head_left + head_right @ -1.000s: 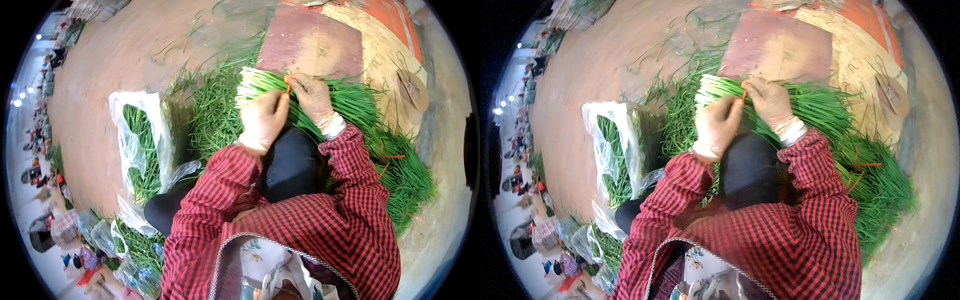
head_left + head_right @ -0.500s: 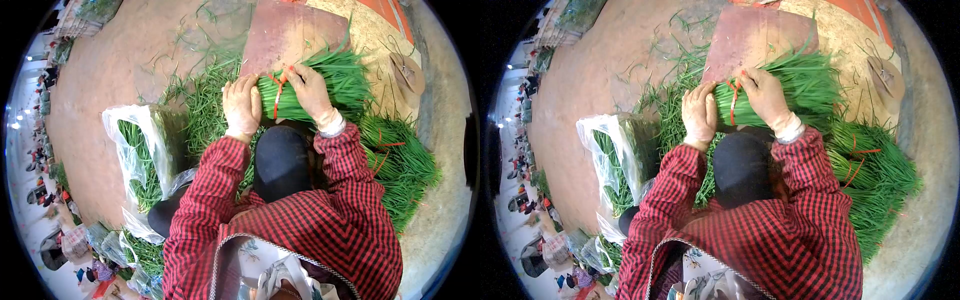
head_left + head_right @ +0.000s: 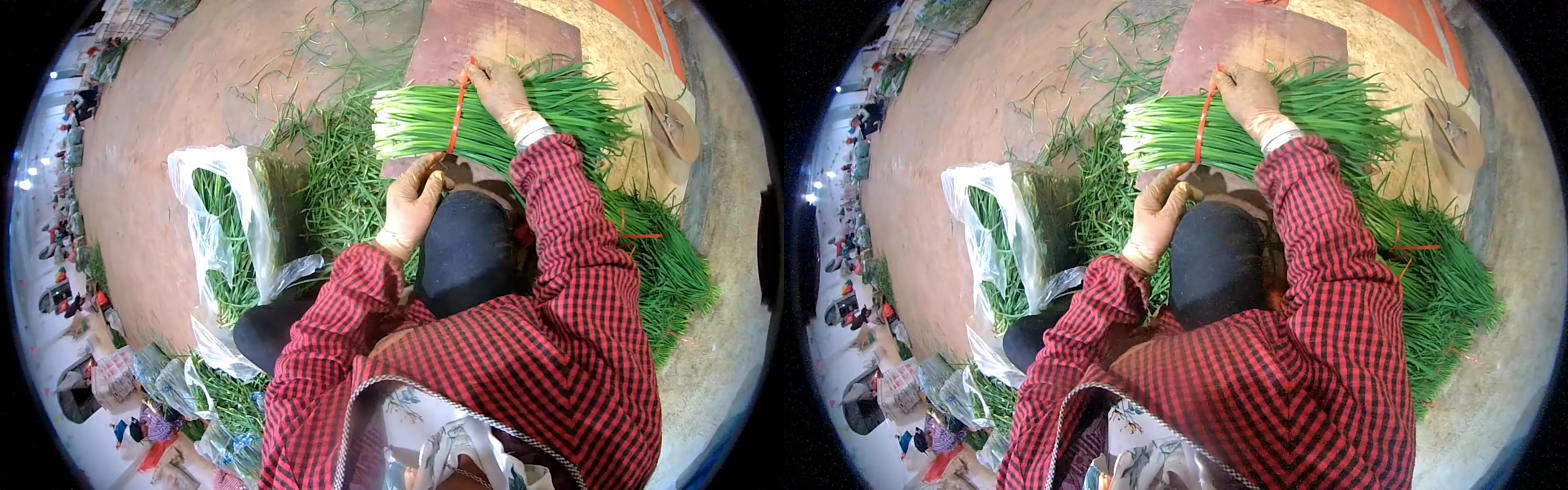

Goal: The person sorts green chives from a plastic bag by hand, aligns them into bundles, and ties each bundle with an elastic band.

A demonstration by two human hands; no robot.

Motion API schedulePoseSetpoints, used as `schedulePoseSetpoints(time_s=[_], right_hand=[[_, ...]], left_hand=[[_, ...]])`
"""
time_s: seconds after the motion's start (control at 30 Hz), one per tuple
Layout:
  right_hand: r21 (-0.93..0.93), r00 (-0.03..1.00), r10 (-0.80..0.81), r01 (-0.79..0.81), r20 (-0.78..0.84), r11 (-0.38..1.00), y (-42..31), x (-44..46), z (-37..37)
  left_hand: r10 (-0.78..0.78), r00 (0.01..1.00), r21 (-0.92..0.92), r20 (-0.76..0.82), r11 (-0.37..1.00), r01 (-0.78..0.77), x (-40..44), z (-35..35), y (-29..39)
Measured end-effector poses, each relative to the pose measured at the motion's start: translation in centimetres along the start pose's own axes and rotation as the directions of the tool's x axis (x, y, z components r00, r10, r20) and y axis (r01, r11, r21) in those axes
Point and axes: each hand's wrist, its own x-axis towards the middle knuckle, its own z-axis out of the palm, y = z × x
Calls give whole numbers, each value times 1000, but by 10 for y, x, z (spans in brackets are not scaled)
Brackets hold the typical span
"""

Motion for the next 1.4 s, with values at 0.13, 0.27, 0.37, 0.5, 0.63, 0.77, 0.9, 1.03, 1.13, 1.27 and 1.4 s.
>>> schedulePoseSetpoints(time_s=[0.13,0.27,0.37,0.5,0.63,0.77,0.9,1.03,1.13,1.27,1.4], right_hand=[[1,1000,14,-14,11,1000,-8,-12,-4],[-8,999,5,-5,-45,1000,-21,-20,-3],[28,992,-88,91,-91,995,-33,-43,-10],[14,923,-373,376,-94,927,-65,-88,-31],[-123,815,-573,562,-88,818,-90,-98,-45],[-152,834,-548,534,-62,831,-90,-104,-46],[-293,876,-462,410,-135,864,-43,-39,-11],[194,947,-229,274,-224,942,-50,-11,-8],[432,992,-108,124,-63,893,-103,-80,-61],[226,733,336,-551,591,804,-17,-157,-38],[424,929,137,-284,344,860,-38,-157,-42]], left_hand=[[32,999,-127,29,992,-28,4,4,-7],[-21,985,-54,168,998,30,15,2,-3],[162,944,786,289,523,-330,15,0,42],[276,900,835,338,352,-422,15,2,129],[324,826,841,461,136,-523,61,-10,94],[86,919,913,385,108,-393,60,1,77],[161,927,939,337,18,-345,50,11,62],[34,962,944,270,185,-272,62,3,75],[75,959,856,273,435,-278,81,-13,66],[-159,929,768,333,617,-170,98,-18,80],[-181,907,525,381,849,-52,91,-19,66]])
